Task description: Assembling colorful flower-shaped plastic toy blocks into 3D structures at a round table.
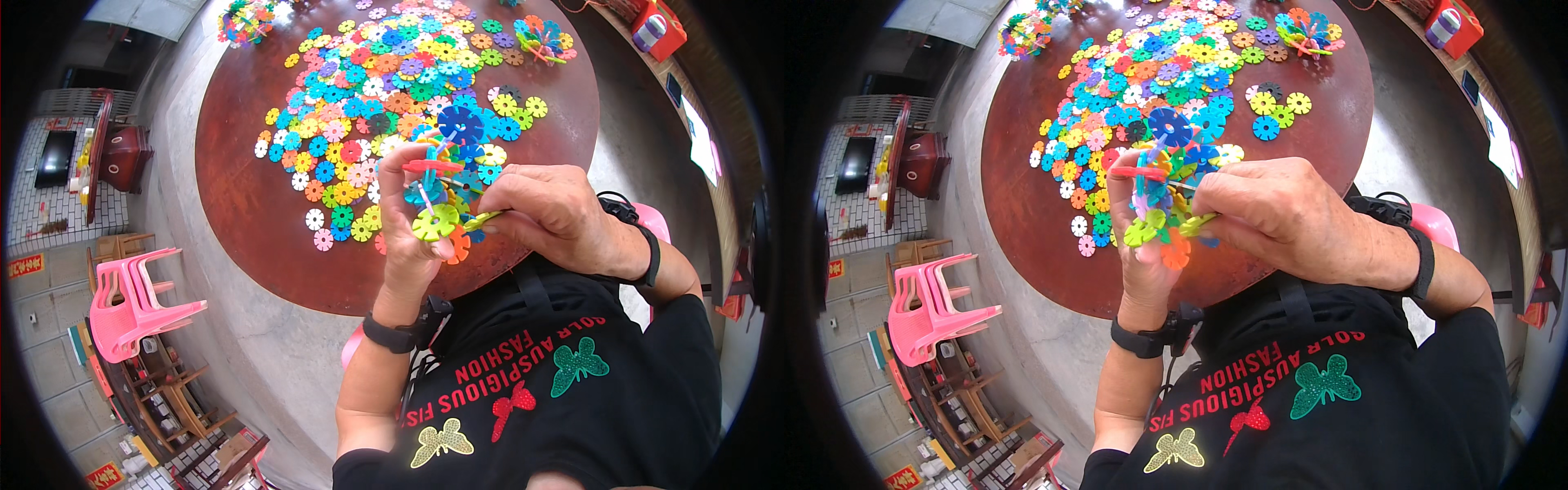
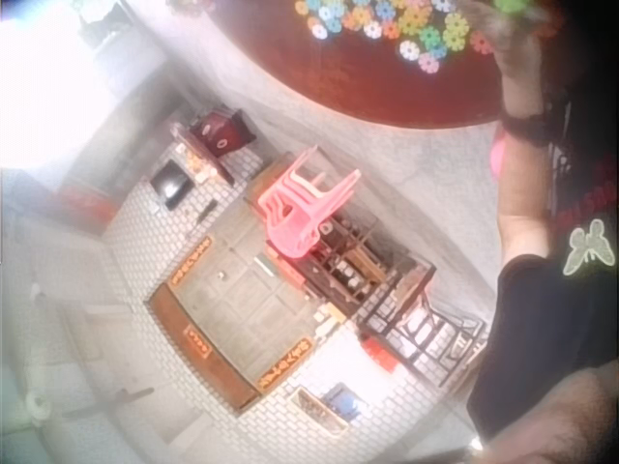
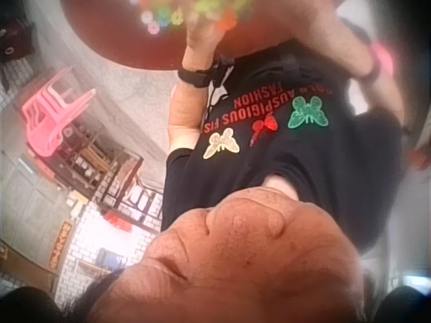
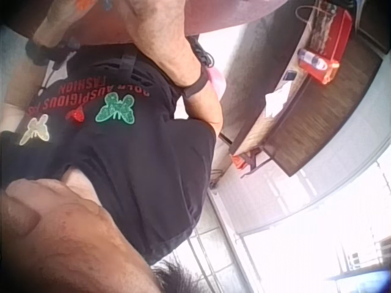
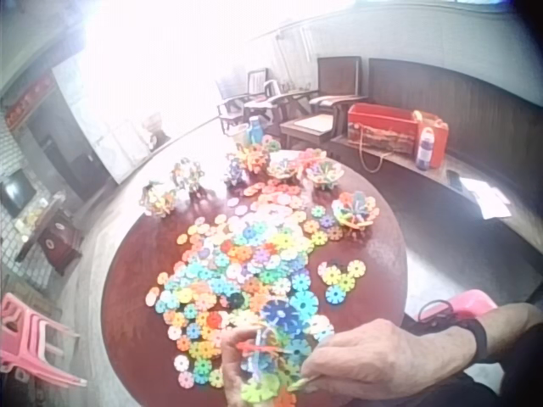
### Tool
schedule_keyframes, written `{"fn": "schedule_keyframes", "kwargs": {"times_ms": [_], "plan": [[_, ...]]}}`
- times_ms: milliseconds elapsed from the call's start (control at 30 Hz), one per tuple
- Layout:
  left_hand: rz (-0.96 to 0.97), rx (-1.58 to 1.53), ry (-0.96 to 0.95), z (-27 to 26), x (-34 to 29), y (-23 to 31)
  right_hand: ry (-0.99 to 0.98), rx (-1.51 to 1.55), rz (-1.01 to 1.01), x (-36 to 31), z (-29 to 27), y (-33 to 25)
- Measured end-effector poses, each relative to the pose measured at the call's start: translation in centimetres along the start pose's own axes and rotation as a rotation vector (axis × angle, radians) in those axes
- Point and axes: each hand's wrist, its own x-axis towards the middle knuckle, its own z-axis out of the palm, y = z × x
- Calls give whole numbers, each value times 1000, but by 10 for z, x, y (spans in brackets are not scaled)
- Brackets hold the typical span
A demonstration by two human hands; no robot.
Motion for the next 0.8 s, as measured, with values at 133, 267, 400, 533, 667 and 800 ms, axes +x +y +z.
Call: {"fn": "schedule_keyframes", "kwargs": {"times_ms": [133,267,400,533,667,800], "plan": [[46,133,-92,-5,0,-5,13,-8,-7,1,0,1],[28,98,-82,-6,0,-3,18,8,-24,1,-3,-1],[44,71,-8,-1,1,0,4,5,-18,0,-2,-1],[35,21,-17,-1,1,-2,14,18,-38,0,1,1],[60,-58,-1,-3,1,-4,-9,-19,-22,0,-2,-3],[84,-77,90,-5,0,-7,-3,-55,-31,-2,2,0]]}}
